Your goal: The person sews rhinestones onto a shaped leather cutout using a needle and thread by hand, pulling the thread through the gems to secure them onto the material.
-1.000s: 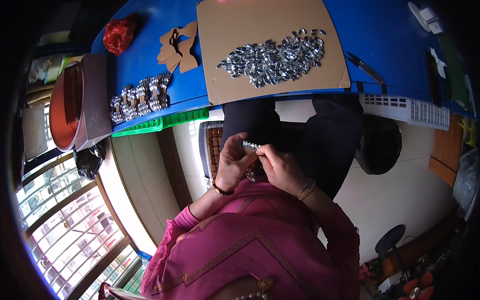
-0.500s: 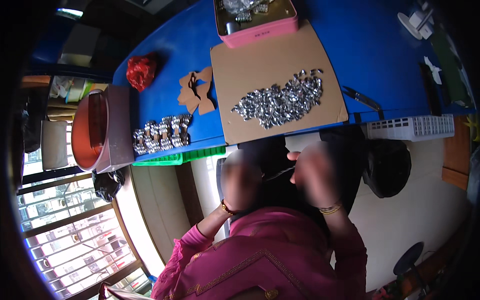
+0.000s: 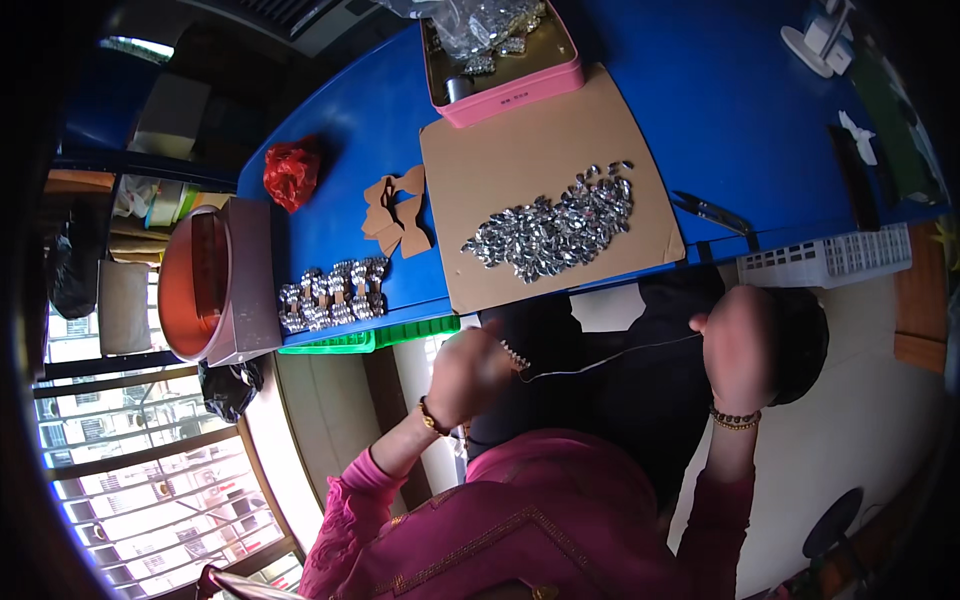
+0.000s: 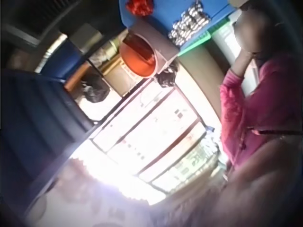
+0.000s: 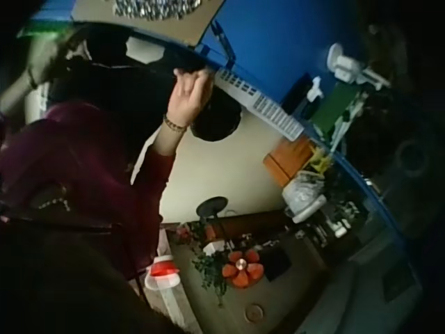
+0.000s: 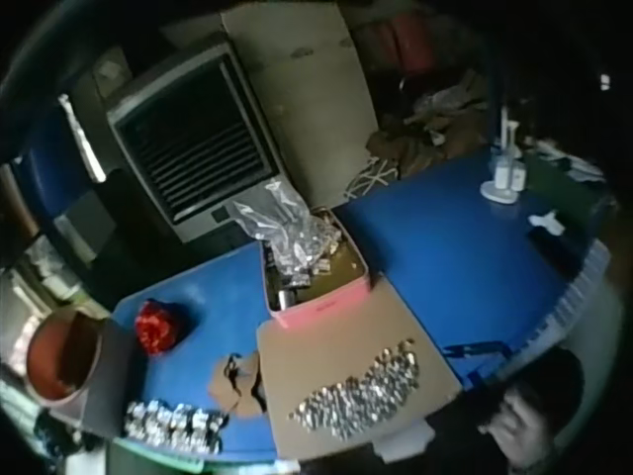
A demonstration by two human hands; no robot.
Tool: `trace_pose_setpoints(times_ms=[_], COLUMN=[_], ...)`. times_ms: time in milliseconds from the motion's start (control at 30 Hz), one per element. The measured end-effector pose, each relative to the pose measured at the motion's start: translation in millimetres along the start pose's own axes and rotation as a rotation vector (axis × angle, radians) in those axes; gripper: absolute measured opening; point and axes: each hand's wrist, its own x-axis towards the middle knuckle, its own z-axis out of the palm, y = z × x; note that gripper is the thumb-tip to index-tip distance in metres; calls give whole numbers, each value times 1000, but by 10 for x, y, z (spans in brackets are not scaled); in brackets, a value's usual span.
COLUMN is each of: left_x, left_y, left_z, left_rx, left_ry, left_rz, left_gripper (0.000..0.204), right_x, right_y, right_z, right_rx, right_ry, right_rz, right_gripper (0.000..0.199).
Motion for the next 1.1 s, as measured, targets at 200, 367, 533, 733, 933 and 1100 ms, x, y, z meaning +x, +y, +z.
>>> trace_pose_setpoints(times_ms=[200, 367, 533, 733, 933, 1100], left_x=[682, 943, 920, 599, 465, 443], left_y=[-163, -595, -578, -303, -119, -99], left_z=[-386, -22, -29, -98, -33, 15], left_rx=[-182, -35, -169, -1383, -1766, -1833], left_ry=[405, 443, 413, 79, -22, -40], left_rz=[-97, -70, -92, -420, -574, -602], left_gripper=[18, 13, 9, 6, 11, 13], right_x=[73, -18, 3, 180, 202, 172], right_y=[-84, 117, 533, 786, 853, 930], right_z=[409, 844, 925, 1157, 1213, 1184], right_rx=[187, -373, -759, -915, -1117, -1106], right_ry=[-355, -237, -401, -444, -555, -532], right_rz=[-15, 204, 60, -311, -421, -461], right_gripper=[18, 7, 3, 4, 11, 14])
